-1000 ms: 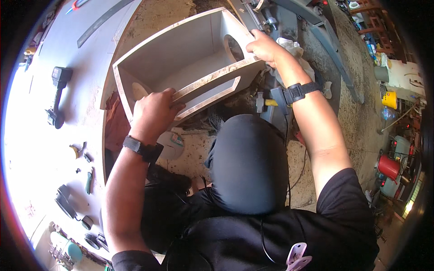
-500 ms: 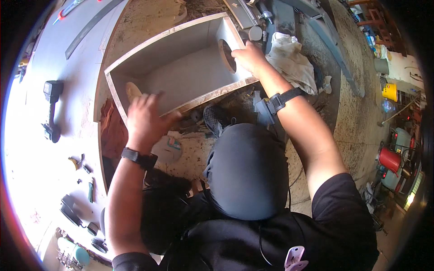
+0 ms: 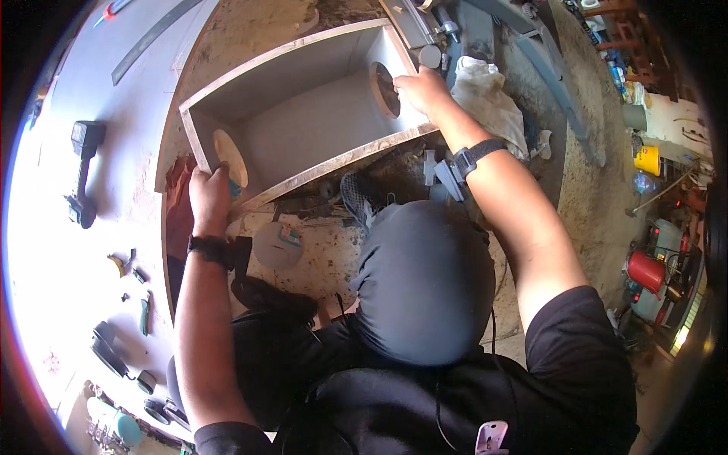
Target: Assembling a wooden speaker box housing and checking the fit of audio speakers.
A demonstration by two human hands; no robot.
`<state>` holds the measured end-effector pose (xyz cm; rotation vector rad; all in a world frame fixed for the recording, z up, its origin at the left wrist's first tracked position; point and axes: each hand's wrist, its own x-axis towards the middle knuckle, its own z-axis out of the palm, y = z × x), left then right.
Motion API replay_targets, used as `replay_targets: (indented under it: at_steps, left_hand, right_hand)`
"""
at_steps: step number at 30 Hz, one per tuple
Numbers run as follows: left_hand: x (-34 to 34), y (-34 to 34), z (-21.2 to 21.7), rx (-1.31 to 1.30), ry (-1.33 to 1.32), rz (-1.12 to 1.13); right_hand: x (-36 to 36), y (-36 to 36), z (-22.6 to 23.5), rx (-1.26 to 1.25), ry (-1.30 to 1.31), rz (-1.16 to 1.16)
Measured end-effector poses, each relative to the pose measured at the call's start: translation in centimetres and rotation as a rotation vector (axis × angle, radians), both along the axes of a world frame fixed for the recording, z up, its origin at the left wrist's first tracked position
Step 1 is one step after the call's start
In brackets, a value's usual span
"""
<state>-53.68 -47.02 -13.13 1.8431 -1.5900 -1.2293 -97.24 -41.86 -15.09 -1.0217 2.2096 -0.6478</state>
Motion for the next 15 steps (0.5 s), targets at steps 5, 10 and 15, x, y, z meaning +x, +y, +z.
replay_targets:
  at_steps: [5,10,15]
  left_hand:
    - [0.4,0.2,-0.5,-0.128,-0.297,-0.049]
    - [-0.3,0.4,0.3,-0.113,-0.320,-0.019]
    - [-0.8,0.5,0.8,-0.134,-0.346,-0.004]
  right_hand:
    - [1.3,0.0,1.9,0.049,0.078,0.029]
    - [1.1,0.0,2.2,0.043,0.008,0.008]
    - [-0.5,-0.2,-0.4,0.028,0.144,0.027]
